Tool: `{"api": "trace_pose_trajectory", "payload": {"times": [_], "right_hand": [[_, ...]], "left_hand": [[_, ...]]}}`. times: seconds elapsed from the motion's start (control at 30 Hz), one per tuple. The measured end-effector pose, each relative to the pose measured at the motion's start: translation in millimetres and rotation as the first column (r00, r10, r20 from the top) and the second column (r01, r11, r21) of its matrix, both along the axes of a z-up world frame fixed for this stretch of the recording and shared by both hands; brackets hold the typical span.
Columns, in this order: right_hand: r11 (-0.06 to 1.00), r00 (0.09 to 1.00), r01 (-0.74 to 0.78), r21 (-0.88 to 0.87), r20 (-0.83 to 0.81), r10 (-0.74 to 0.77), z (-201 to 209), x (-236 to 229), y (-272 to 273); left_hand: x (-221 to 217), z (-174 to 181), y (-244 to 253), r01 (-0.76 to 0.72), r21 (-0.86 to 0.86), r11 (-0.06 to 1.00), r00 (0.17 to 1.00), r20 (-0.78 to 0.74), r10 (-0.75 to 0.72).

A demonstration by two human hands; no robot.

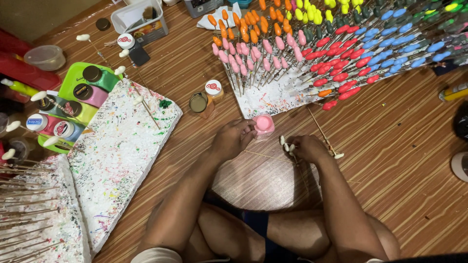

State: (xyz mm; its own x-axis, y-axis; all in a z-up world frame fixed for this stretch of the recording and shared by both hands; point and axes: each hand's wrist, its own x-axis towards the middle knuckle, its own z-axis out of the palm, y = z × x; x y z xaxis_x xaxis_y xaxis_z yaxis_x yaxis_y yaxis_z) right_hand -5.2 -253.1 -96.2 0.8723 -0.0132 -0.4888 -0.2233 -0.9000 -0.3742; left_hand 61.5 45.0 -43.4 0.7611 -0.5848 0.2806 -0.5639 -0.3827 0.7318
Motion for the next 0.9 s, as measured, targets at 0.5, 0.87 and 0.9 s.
{"api": "trace_pose_trajectory", "payload": {"times": [0.5,0.87,0.9], "right_hand": [[0.996,0.992,-0.084,-0.040,0.086,0.087,1.4,-0.3,-11.1],[0.929,0.514,-0.150,0.337,0.829,-0.218,93.6,-20.1,64.8],[0.924,0.465,-0.154,0.350,0.851,-0.245,92.1,-20.6,66.6]], "left_hand": [[-1.0,3.6,-0.1,0.008,-0.034,0.999,1.000,0.014,-0.007],[-36.6,25.3,-40.4,-0.090,-0.475,0.875,0.905,-0.406,-0.128],[-38.7,23.7,-42.2,-0.112,-0.502,0.858,0.896,-0.424,-0.131]]}}
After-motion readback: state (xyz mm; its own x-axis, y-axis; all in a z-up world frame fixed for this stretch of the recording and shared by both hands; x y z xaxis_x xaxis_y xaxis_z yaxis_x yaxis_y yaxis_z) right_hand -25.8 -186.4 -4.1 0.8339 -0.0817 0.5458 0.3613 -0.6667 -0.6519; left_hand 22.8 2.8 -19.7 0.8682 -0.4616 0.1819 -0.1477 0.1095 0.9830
